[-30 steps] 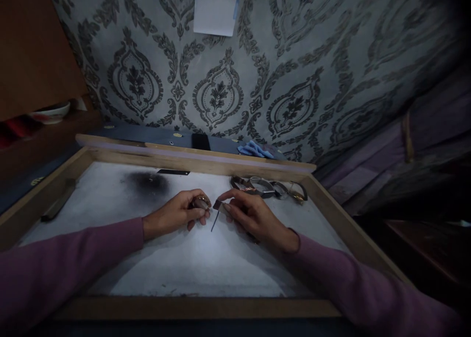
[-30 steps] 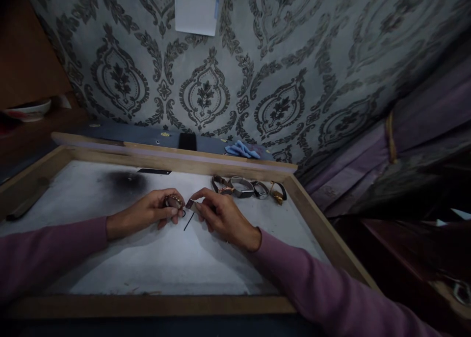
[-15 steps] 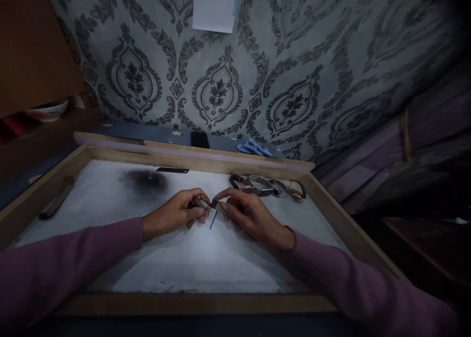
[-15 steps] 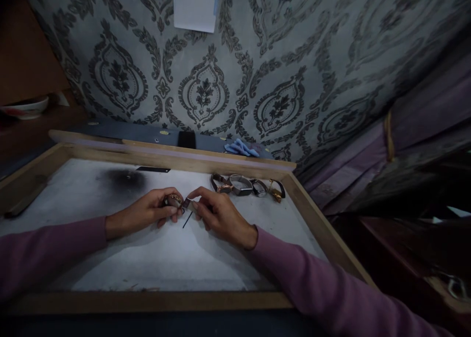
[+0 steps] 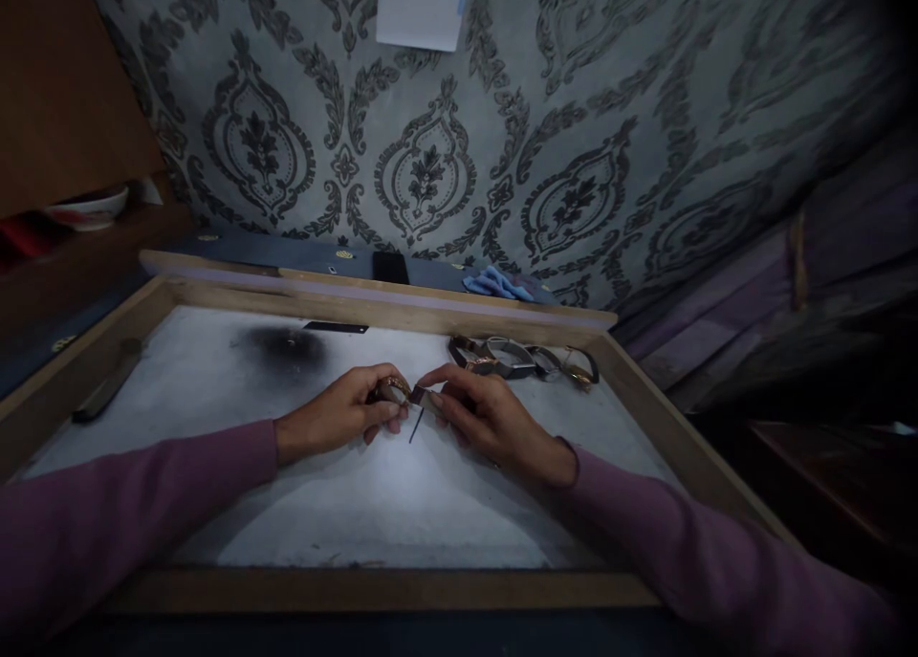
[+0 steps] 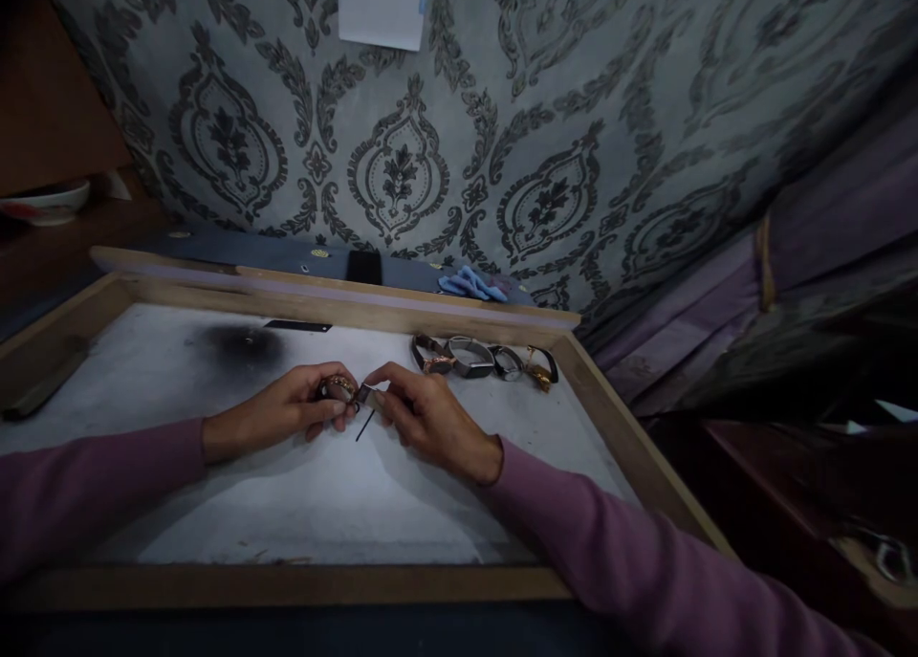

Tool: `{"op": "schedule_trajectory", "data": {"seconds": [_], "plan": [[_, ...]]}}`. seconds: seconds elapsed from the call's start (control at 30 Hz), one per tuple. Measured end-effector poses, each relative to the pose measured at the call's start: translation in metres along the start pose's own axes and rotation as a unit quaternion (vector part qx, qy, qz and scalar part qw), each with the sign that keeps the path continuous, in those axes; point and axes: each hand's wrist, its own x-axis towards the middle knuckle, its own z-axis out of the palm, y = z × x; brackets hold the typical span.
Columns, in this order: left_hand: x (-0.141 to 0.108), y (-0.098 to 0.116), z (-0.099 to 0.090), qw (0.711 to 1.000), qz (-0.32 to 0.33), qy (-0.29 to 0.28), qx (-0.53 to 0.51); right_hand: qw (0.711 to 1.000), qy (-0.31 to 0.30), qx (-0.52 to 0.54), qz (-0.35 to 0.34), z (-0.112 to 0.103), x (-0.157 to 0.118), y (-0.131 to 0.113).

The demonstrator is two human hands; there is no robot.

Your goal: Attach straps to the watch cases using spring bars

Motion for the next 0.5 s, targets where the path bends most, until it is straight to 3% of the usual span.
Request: {"op": "schedule_trajectory", "data": {"seconds": [0.5], "plan": [[0.0005, -0.0004, -0.0009, 1.000, 0.001, -0.001, 0.004, 1.000, 0.012, -0.021, -0.018, 0.0005, 0.0010, 0.0001]]}}
